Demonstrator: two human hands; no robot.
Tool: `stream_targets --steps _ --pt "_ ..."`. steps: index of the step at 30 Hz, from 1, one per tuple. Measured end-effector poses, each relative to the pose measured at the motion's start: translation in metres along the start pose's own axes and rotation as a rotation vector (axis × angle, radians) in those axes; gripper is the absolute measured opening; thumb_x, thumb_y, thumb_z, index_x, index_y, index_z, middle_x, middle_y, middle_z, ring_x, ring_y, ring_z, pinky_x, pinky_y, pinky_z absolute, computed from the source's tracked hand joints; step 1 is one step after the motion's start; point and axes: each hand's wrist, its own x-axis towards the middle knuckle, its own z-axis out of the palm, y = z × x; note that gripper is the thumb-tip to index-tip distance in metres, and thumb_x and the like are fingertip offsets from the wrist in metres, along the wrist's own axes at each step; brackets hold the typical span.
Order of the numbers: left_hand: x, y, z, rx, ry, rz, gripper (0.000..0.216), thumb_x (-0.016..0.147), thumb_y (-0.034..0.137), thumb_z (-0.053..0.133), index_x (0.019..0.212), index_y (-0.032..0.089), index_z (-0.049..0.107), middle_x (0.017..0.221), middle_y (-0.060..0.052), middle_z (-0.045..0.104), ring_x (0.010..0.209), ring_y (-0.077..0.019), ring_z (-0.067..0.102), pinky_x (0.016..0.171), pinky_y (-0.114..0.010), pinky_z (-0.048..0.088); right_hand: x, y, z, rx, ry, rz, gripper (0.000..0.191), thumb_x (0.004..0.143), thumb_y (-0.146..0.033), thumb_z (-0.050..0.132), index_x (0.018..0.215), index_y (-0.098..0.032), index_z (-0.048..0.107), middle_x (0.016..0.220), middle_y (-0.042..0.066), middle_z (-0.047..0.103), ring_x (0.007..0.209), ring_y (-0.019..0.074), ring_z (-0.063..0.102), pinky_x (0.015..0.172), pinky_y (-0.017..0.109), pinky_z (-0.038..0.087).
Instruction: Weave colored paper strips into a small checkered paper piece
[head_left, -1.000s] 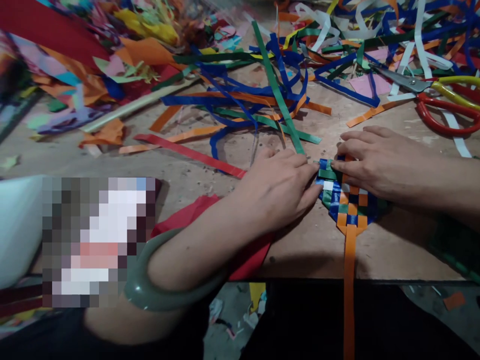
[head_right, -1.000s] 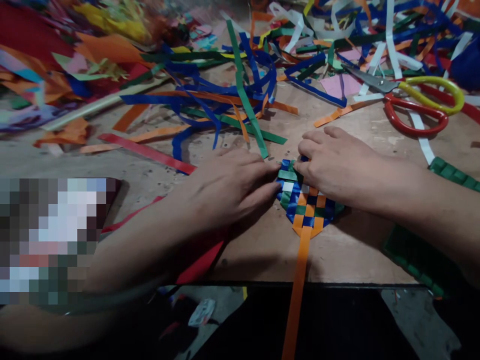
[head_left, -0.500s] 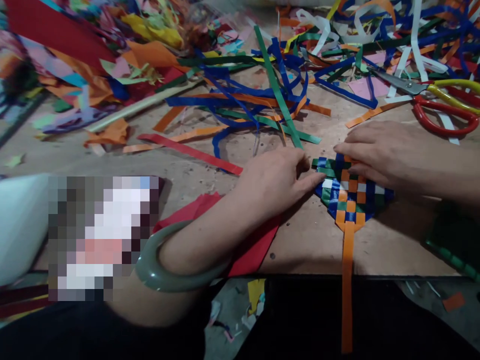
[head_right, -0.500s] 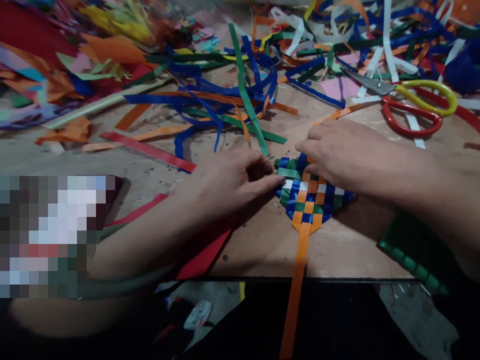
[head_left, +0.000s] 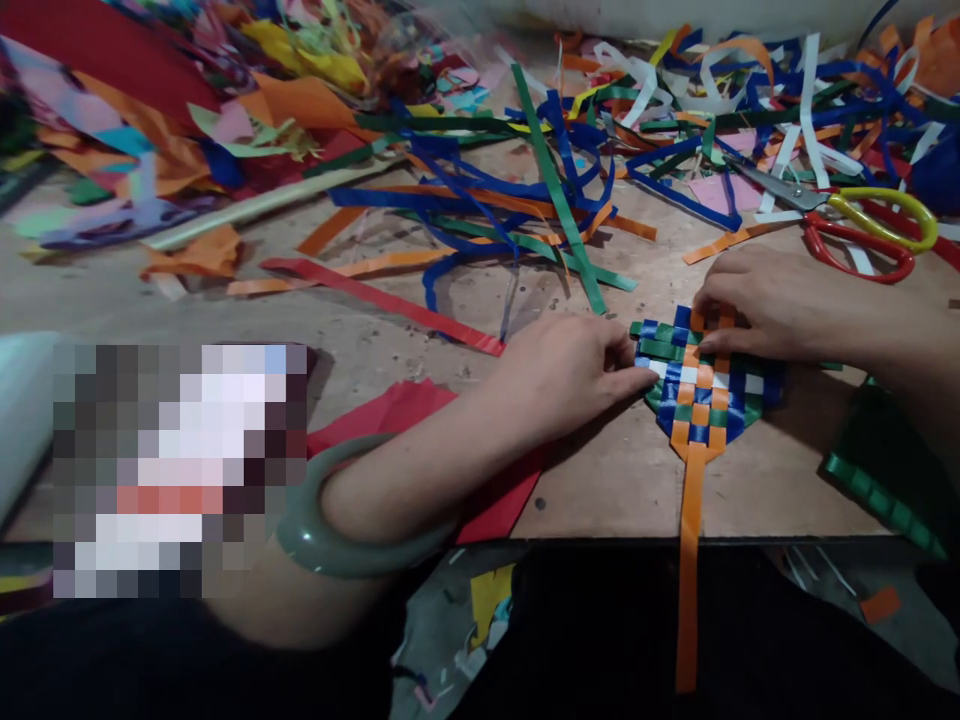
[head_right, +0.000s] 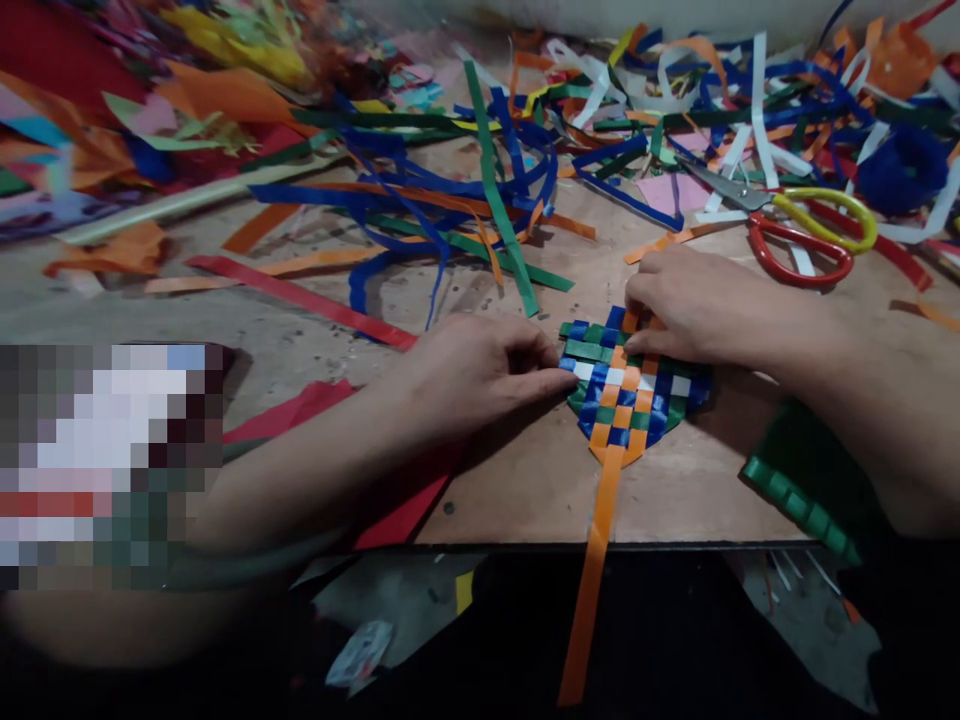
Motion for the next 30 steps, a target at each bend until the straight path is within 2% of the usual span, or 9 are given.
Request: stream_targets --steps 5,8,11,14,17,20,22,27,30 --pt "0.001 0.008 0.002 -0.015 -0.025 -0.029 0.019 0.080 0.026 0.072 0.064 0.021 0.063 0.061 0.000 0.063 0.057 -0.0167 0.054 0.055 -0.029 0.034 0.000 -0.007 -0.006 0.019 -0.045 0.027 0.025 0.091 -0.043 0.063 0.093 -0.019 0.070 0.103 0.013 0.068 0.089 0.0261 0.064 0.074 0.037 0.045" --pt "0.000 0.010 0.002 -0.122 0.005 -0.027 0.015 0.080 0.021 0.066 0.065 0.020 0.063 0.061 0.001 0.062 0.059 -0.0160 0.055 0.056 -0.028 0.035 -0.001 -0.003 -0.003 0.080 -0.001 0.040 0.031 0.090 -0.047 0.062 0.102 -0.019 0.071 0.108 0.013 0.071 0.094 0.0279 0.066 0.078 0.039 0.050" --pt "0.000 0.009 0.001 -0.275 0.115 -0.016 0.015 0.082 0.021 0.061 0.067 0.020 0.060 0.067 0.001 0.065 0.065 -0.0160 0.059 0.060 -0.028 0.040 -0.003 0.007 0.002 0.208 0.180 0.102 0.054 0.089 -0.057 0.062 0.127 -0.019 0.066 0.120 0.015 0.072 0.106 0.0313 0.068 0.088 0.045 0.055" --pt "0.000 0.005 0.003 -0.405 0.238 0.023 0.014 0.083 0.025 0.059 0.069 0.021 0.058 0.069 0.000 0.066 0.068 -0.0165 0.062 0.063 -0.029 0.045 -0.005 0.019 0.004 0.424 0.343 0.098 0.076 0.086 -0.058 0.065 0.149 -0.018 0.052 0.134 0.017 0.069 0.116 0.0319 0.068 0.090 0.046 0.058" --pt "0.002 0.000 0.007 -0.505 0.315 0.049 0.015 0.082 0.030 0.060 0.070 0.022 0.057 0.067 0.000 0.065 0.063 -0.0152 0.061 0.061 -0.029 0.046 -0.006 0.027 0.002 0.676 0.334 0.066 0.077 0.088 -0.052 0.064 0.154 -0.018 0.044 0.135 0.017 0.069 0.111 0.0285 0.071 0.081 0.041 0.062" --pt "0.003 -0.001 0.009 -0.612 0.388 0.067 0.014 0.079 0.032 0.061 0.071 0.022 0.058 0.066 0.001 0.065 0.060 -0.0133 0.059 0.059 -0.027 0.048 -0.006 0.029 -0.001 0.790 0.267 0.061 0.068 0.092 -0.047 0.060 0.152 -0.018 0.046 0.117 0.013 0.076 0.095 0.0252 0.075 0.076 0.040 0.063" --pt "0.003 0.000 0.010 -0.650 0.419 0.078 0.014 0.078 0.033 0.063 0.070 0.022 0.058 0.065 0.000 0.067 0.059 -0.0129 0.060 0.057 -0.025 0.049 -0.006 0.025 -0.003 0.739 0.292 0.078 0.065 0.091 -0.047 0.060 0.147 -0.015 0.050 0.113 0.013 0.076 0.096 0.0265 0.075 0.079 0.041 0.064" --pt "0.003 0.002 0.010 -0.634 0.558 0.048 0.018 0.077 0.036 0.065 0.067 0.022 0.057 0.062 0.002 0.064 0.056 -0.0122 0.058 0.053 -0.024 0.049 -0.011 0.004 -0.007 0.338 0.722 0.099 0.046 0.092 -0.051 0.063 0.127 -0.021 0.067 0.138 0.016 0.067 0.132 0.0354 0.061 0.110 0.058 0.050" --pt "0.002 0.002 0.011 -0.639 0.604 0.054 0.017 0.077 0.034 0.066 0.067 0.022 0.057 0.062 0.002 0.064 0.056 -0.0121 0.058 0.053 -0.024 0.049 -0.016 -0.010 -0.007 0.176 0.769 0.000 0.033 0.096 -0.045 0.059 0.122 -0.028 0.070 0.141 0.011 0.066 0.142 0.0365 0.053 0.119 0.066 0.038"
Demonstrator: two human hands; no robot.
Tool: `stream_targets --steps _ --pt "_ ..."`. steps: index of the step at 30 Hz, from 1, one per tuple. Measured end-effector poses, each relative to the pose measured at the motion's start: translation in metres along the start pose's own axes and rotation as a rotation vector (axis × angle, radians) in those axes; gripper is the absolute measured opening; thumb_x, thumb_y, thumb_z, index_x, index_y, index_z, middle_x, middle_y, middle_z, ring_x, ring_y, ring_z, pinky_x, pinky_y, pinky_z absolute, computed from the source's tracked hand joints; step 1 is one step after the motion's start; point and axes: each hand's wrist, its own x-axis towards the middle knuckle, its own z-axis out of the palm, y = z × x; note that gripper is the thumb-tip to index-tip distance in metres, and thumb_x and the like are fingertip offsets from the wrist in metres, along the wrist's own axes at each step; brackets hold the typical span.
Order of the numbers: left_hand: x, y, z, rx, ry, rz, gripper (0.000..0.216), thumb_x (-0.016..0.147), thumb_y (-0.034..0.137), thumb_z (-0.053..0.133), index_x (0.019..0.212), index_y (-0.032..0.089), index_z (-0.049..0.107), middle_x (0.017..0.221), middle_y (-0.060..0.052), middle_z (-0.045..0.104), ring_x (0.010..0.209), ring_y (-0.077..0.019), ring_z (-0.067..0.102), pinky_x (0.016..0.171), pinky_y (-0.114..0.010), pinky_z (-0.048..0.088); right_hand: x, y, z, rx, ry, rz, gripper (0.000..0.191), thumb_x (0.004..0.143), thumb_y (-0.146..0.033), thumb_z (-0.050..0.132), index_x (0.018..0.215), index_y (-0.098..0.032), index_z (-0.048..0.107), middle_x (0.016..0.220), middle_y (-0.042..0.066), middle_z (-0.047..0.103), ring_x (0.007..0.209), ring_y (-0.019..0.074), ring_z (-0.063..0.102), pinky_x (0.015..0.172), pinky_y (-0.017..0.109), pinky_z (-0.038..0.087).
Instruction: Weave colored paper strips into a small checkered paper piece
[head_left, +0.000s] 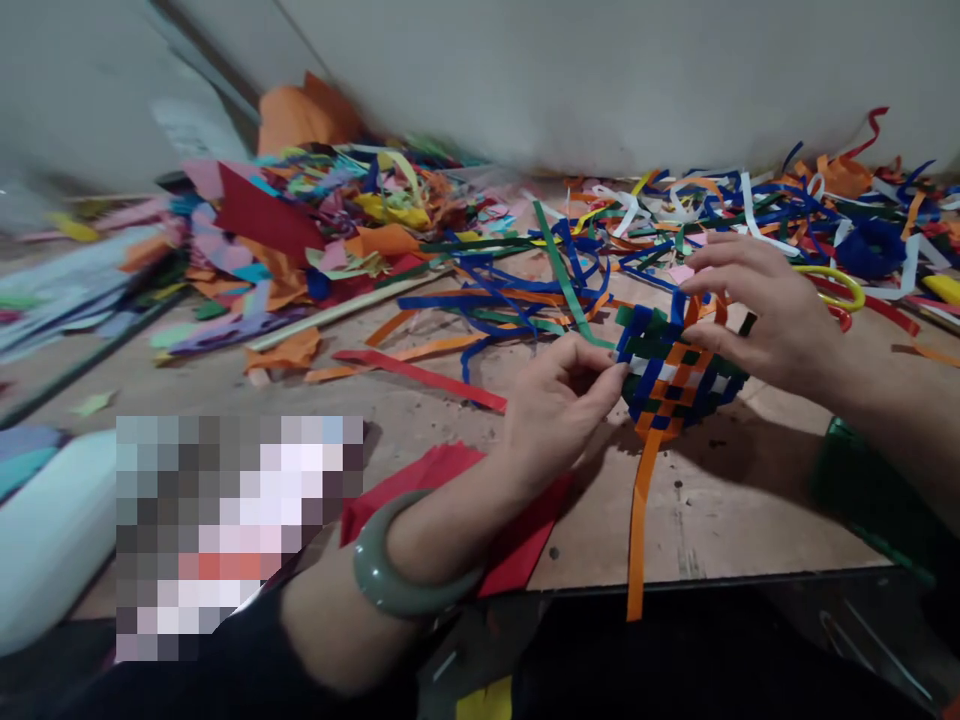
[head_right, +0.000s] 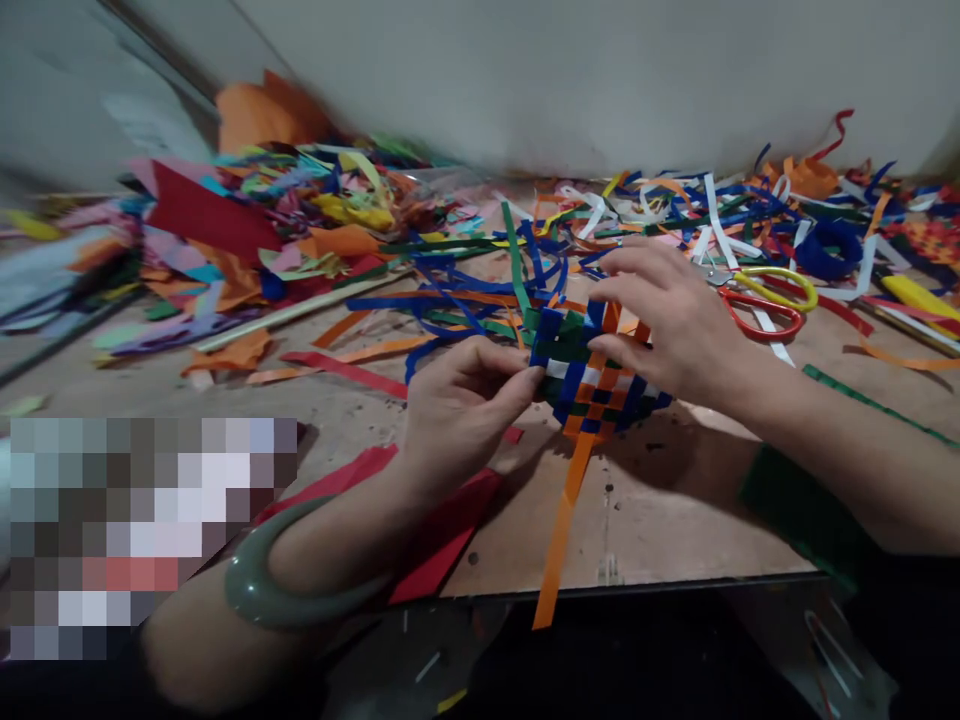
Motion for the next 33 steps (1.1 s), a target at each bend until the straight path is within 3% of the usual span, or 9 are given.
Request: stream_targets --steps 5,9,13,17,20,23,28,33 --pt "-0.002 0.001 0.001 -0.012 -0.027 0.023 0.018 0.078 0.033 0.068 0.069 0.023 0.057 0.065 0.001 0.067 0.060 -0.0137 0.063 0.056 -0.025 0.053 -0.006 -0.008 0.006 -0.084 0.018 -0.088 0.034 0.098 -0.038 0.058 0.128 -0.026 0.069 0.157 0.014 0.053 0.156 0.0395 0.034 0.123 0.071 0.030" --pt "-0.003 0.000 0.002 -0.038 -0.056 0.023 0.019 0.080 0.036 0.068 0.071 0.023 0.057 0.066 0.001 0.067 0.061 -0.0138 0.064 0.057 -0.026 0.054 -0.005 -0.005 0.008 -0.038 -0.038 -0.098 0.025 0.094 -0.034 0.061 0.117 -0.027 0.071 0.152 0.010 0.058 0.155 0.0377 0.038 0.123 0.070 0.031" --pt "-0.004 -0.001 0.002 -0.059 -0.073 0.015 0.019 0.079 0.035 0.069 0.070 0.022 0.058 0.067 0.000 0.067 0.060 -0.0139 0.063 0.055 -0.026 0.053 0.000 -0.003 0.004 0.118 -0.146 -0.072 0.010 0.090 -0.033 0.064 0.094 -0.025 0.068 0.131 0.008 0.070 0.139 0.0336 0.056 0.117 0.063 0.041" --pt "-0.002 -0.003 0.001 -0.165 -0.146 -0.039 0.021 0.081 0.040 0.072 0.080 0.022 0.062 0.075 -0.001 0.069 0.069 -0.0158 0.067 0.063 -0.028 0.056 0.002 -0.008 -0.003 0.288 -0.294 0.070 0.012 0.087 -0.036 0.065 0.088 -0.024 0.064 0.107 0.006 0.075 0.117 0.0288 0.068 0.095 0.046 0.055" --pt "0.002 -0.001 -0.002 -0.231 -0.256 -0.080 0.035 0.091 0.056 0.064 0.089 0.022 0.067 0.091 -0.006 0.075 0.087 -0.0211 0.072 0.076 -0.034 0.060 0.003 -0.015 -0.007 0.354 -0.380 0.115 0.014 0.088 -0.038 0.064 0.088 -0.024 0.063 0.103 0.004 0.076 0.103 0.0235 0.070 0.083 0.036 0.055" --pt "0.006 0.006 -0.006 -0.292 -0.384 -0.209 0.052 0.093 0.069 0.054 0.078 0.022 0.070 0.082 -0.008 0.075 0.083 -0.0242 0.072 0.073 -0.037 0.060 0.003 -0.022 -0.007 0.392 -0.432 0.082 0.012 0.088 -0.036 0.064 0.088 -0.024 0.062 0.100 0.003 0.075 0.091 0.0196 0.069 0.075 0.032 0.053" --pt "0.007 0.019 -0.010 -0.426 -0.476 -0.396 0.048 0.078 0.069 0.075 0.074 0.021 0.072 0.077 -0.006 0.075 0.080 -0.0246 0.072 0.072 -0.036 0.058 0.003 -0.030 -0.007 0.451 -0.433 0.038 0.006 0.086 -0.027 0.064 0.087 -0.022 0.060 0.097 0.003 0.072 0.086 0.0166 0.066 0.074 0.029 0.049" --pt "0.006 0.020 -0.011 -0.417 -0.475 -0.383 0.057 0.075 0.074 0.076 0.068 0.018 0.069 0.072 -0.004 0.068 0.070 -0.0179 0.061 0.065 -0.029 0.048 0.003 -0.030 -0.007 0.430 -0.463 0.065 0.007 0.085 -0.028 0.064 0.084 -0.022 0.061 0.089 0.001 0.070 0.079 0.0158 0.062 0.071 0.028 0.046"
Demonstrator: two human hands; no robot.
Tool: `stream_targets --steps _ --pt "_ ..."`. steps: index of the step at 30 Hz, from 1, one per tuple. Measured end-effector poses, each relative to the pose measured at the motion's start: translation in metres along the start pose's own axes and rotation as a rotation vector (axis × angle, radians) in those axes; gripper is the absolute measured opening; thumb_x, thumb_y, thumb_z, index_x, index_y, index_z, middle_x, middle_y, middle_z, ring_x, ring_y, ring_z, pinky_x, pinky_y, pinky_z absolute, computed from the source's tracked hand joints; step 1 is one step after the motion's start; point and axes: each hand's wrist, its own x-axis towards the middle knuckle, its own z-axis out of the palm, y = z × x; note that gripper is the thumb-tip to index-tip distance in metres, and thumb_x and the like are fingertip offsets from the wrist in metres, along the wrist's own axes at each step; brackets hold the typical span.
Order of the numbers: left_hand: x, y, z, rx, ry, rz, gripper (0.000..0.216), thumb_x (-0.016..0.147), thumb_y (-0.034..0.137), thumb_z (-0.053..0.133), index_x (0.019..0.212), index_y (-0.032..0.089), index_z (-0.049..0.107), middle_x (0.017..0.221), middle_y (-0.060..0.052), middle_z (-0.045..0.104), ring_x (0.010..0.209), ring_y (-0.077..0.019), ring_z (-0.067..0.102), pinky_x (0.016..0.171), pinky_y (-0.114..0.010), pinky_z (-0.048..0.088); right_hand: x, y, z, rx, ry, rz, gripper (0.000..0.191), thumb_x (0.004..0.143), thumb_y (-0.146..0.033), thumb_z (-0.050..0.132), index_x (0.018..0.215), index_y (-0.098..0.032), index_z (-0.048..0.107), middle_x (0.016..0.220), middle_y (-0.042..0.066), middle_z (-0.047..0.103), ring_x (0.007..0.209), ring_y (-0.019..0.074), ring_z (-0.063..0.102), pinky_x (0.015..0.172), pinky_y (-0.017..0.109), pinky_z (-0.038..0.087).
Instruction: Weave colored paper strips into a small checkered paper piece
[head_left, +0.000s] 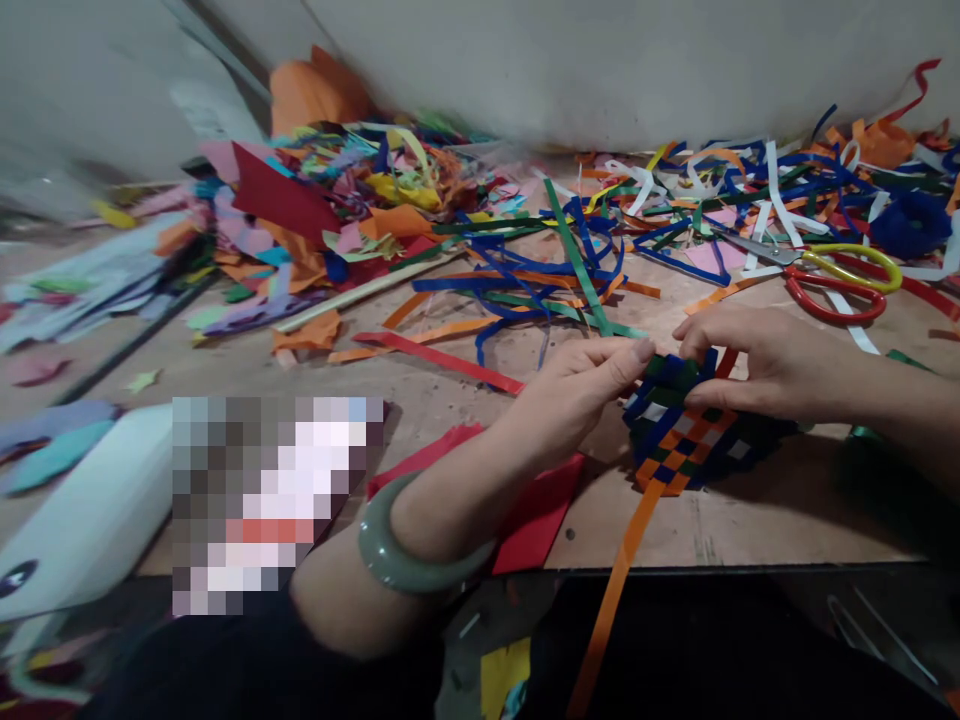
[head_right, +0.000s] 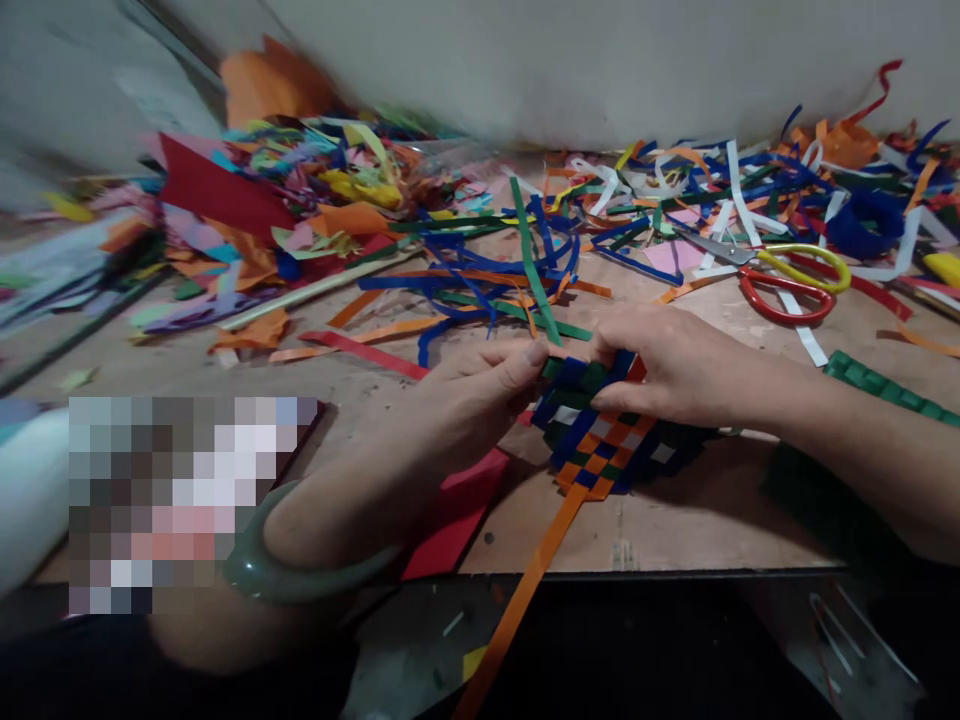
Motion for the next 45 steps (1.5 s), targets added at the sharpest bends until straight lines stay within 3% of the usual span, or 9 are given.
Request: stream_targets --steps 5,14,20,25,28,32,37,41,45 --pt "-0.002 0.005 0.001 0.145 0.045 0.063 0.060 0.078 0.075 0.073 0.065 0.017 0.064 0.066 0.002 0.055 0.062 -0.0117 0.045 0.061 -0.026 0.041 -0.001 0.001 0.001 -0.004 -0.031 0.039 0.012 0.085 -0.031 0.069 0.083 -0.022 0.061 0.086 0.001 0.068 0.078 0.0154 0.061 0.070 0.027 0.046" --pt "-0.005 0.005 -0.001 0.269 0.062 0.051 0.047 0.084 0.060 0.069 0.061 0.019 0.061 0.059 0.001 0.052 0.054 -0.0121 0.046 0.050 -0.024 0.034 0.002 0.003 0.001 -0.012 -0.012 -0.014 0.013 0.088 -0.030 0.066 0.098 -0.022 0.069 0.098 0.003 0.073 0.088 0.0182 0.067 0.078 0.031 0.052" --pt "0.004 0.000 -0.005 0.208 0.179 0.044 0.037 0.080 0.049 0.072 0.062 0.019 0.061 0.058 0.003 0.054 0.053 -0.0105 0.045 0.051 -0.023 0.036 -0.003 0.020 0.008 -0.247 0.384 -0.109 0.035 0.092 -0.050 0.065 0.116 -0.023 0.069 0.134 0.013 0.068 0.131 0.0332 0.059 0.112 0.054 0.045" --pt "0.008 -0.002 -0.007 -0.081 0.258 0.037 0.044 0.068 0.058 0.086 0.069 0.018 0.067 0.068 0.000 0.066 0.062 -0.0124 0.056 0.061 -0.025 0.049 -0.004 0.029 -0.003 -0.340 0.519 -0.067 0.029 0.100 -0.048 0.054 0.091 -0.025 0.069 0.096 0.007 0.074 0.100 0.0265 0.070 0.094 0.045 0.054" --pt "0.007 -0.002 -0.005 -0.129 0.267 0.067 0.044 0.069 0.059 0.088 0.074 0.018 0.071 0.072 0.000 0.069 0.068 -0.0131 0.061 0.067 -0.025 0.051 0.000 0.036 -0.006 -0.327 0.498 -0.116 0.035 0.098 -0.052 0.054 0.090 -0.022 0.070 0.099 0.009 0.075 0.102 0.0284 0.070 0.094 0.047 0.055" --pt "0.006 -0.002 -0.001 -0.135 0.240 0.119 0.047 0.069 0.060 0.089 0.065 0.018 0.067 0.059 0.004 0.061 0.056 -0.0091 0.053 0.055 -0.020 0.045 0.003 0.043 -0.004 -0.273 0.337 -0.094 0.043 0.095 -0.061 0.055 0.088 -0.024 0.074 0.118 0.011 0.074 0.119 0.0329 0.066 0.107 0.057 0.050" --pt "0.004 -0.001 0.002 -0.173 0.227 0.121 0.050 0.064 0.061 0.092 0.063 0.018 0.065 0.057 0.004 0.060 0.054 -0.0090 0.052 0.052 -0.020 0.046 0.001 0.038 -0.001 -0.276 0.326 -0.079 0.045 0.089 -0.063 0.066 0.114 -0.027 0.077 0.150 0.011 0.060 0.145 0.0391 0.049 0.123 0.067 0.031" --pt "0.003 -0.001 0.003 -0.171 0.220 0.122 0.050 0.067 0.061 0.090 0.064 0.018 0.065 0.058 0.004 0.062 0.054 -0.0088 0.053 0.053 -0.020 0.047 0.003 0.029 0.000 -0.099 0.197 -0.111 0.026 0.092 -0.049 0.065 0.098 -0.028 0.078 0.137 0.008 0.069 0.138 0.0334 0.056 0.121 0.062 0.037" --pt "0.003 -0.001 0.004 -0.159 0.217 0.120 0.053 0.064 0.065 0.090 0.064 0.018 0.065 0.059 0.004 0.062 0.055 -0.0082 0.052 0.054 -0.019 0.046 0.005 0.026 0.002 0.151 0.256 -0.048 0.022 0.086 -0.045 0.071 0.075 -0.025 0.072 0.122 0.005 0.075 0.129 0.0289 0.062 0.114 0.055 0.045"
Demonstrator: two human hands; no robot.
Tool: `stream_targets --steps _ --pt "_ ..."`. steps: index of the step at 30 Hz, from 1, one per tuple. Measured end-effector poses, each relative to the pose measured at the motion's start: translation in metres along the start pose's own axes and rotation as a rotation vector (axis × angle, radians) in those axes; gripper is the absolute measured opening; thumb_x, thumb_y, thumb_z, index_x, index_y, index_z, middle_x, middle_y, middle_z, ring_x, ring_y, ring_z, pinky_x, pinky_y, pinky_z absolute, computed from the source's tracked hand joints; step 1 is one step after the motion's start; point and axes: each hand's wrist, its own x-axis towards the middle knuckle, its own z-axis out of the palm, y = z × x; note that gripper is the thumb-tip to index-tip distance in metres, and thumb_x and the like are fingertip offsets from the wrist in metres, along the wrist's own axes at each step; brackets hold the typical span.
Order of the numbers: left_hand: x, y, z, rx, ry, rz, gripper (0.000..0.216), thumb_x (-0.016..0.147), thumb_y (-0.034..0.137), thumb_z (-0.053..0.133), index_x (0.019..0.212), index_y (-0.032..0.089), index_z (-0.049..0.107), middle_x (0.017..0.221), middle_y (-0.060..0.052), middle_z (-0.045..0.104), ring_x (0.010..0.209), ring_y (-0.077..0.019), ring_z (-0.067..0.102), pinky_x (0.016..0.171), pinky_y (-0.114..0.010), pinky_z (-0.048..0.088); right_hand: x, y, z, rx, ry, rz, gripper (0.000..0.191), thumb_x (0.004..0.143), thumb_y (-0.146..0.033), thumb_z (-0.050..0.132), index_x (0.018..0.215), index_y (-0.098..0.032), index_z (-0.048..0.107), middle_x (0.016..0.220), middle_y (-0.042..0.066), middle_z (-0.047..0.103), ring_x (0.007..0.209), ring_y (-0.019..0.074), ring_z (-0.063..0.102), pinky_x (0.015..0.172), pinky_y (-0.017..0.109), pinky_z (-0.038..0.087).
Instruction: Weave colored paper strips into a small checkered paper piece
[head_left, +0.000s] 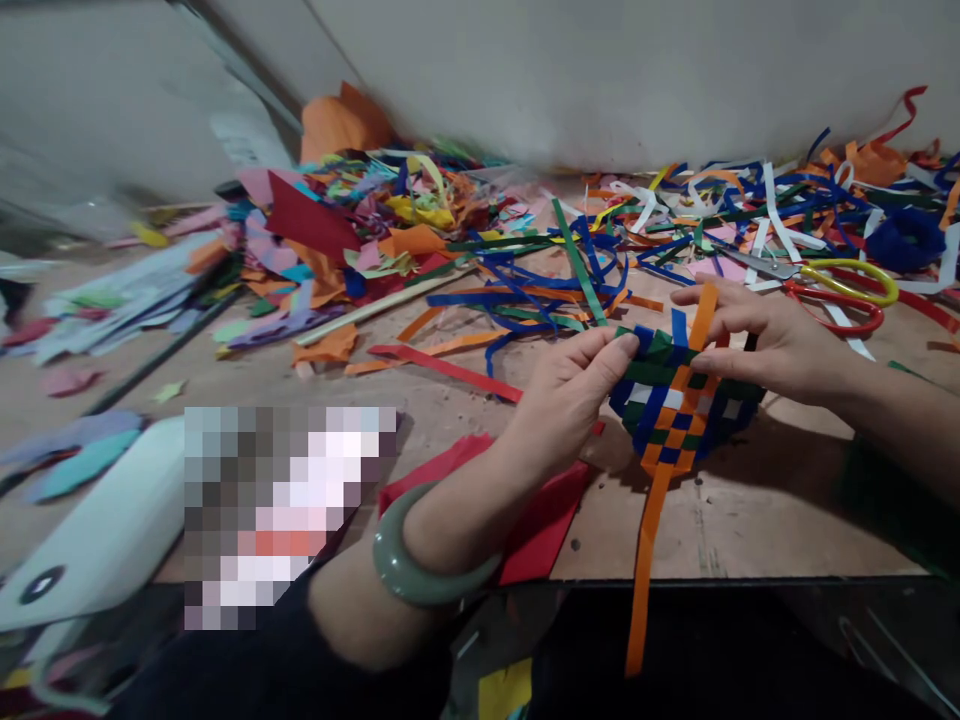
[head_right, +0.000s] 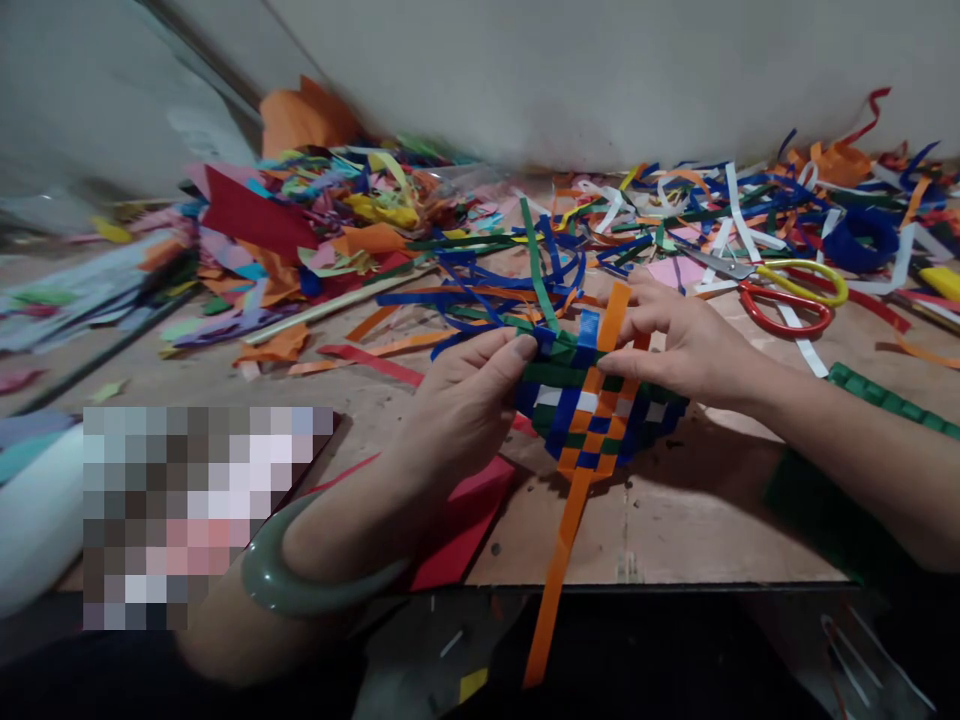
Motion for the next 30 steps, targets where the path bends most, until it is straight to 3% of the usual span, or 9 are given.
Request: stream_targets --steps 4,7,9,16,24,30 --pt "-0.001 0.000 -0.001 0.051 -0.008 0.008 0.047 0.071 0.060 0.088 0.065 0.019 0.065 0.063 0.004 0.062 0.057 -0.0090 0.050 0.056 -0.021 0.044 -0.001 -0.003 0.002 0.127 -0.001 0.155 0.025 0.077 -0.044 0.076 0.066 -0.024 0.067 0.094 0.005 0.077 0.098 0.0240 0.071 0.087 0.041 0.057" --pt "-0.003 0.001 -0.001 0.087 -0.012 0.020 0.045 0.074 0.058 0.086 0.064 0.020 0.064 0.064 0.004 0.062 0.061 -0.0106 0.052 0.060 -0.023 0.044 0.000 -0.009 0.001 0.195 -0.050 0.317 0.031 0.073 -0.049 0.077 0.064 -0.022 0.066 0.071 0.002 0.070 0.067 0.0167 0.064 0.060 0.030 0.051" --pt "-0.003 0.001 0.000 0.105 -0.016 0.024 0.045 0.075 0.059 0.084 0.064 0.020 0.064 0.065 0.003 0.062 0.062 -0.0113 0.051 0.060 -0.024 0.043 0.001 -0.011 0.001 0.267 -0.083 0.372 0.032 0.069 -0.050 0.080 0.066 -0.021 0.068 0.066 0.000 0.066 0.059 0.0131 0.058 0.052 0.026 0.045" --pt "-0.004 0.003 0.001 0.071 -0.036 -0.047 0.043 0.072 0.057 0.086 0.066 0.019 0.068 0.063 0.003 0.062 0.058 -0.0100 0.050 0.058 -0.023 0.043 0.000 -0.009 0.004 0.493 -0.095 0.402 0.026 0.067 -0.042 0.084 0.079 -0.021 0.077 0.078 0.001 0.076 0.066 0.0141 0.067 0.060 0.027 0.056" --pt "-0.007 0.014 0.000 0.174 -0.013 -0.177 0.032 0.063 0.037 0.090 0.082 0.017 0.075 0.083 -0.002 0.076 0.072 -0.0149 0.064 0.066 -0.024 0.052 -0.001 -0.007 0.002 0.337 -0.154 0.324 0.024 0.075 -0.042 0.076 0.090 -0.024 0.082 0.085 0.000 0.080 0.071 0.0161 0.071 0.058 0.026 0.056" --pt "-0.003 0.013 0.001 0.251 -0.029 -0.175 0.025 0.060 0.037 0.081 0.070 0.018 0.068 0.069 0.000 0.068 0.063 -0.0136 0.059 0.060 -0.025 0.051 -0.002 -0.006 0.003 0.227 -0.190 0.273 0.026 0.079 -0.043 0.071 0.090 -0.023 0.083 0.084 0.002 0.079 0.073 0.0173 0.070 0.060 0.027 0.055"
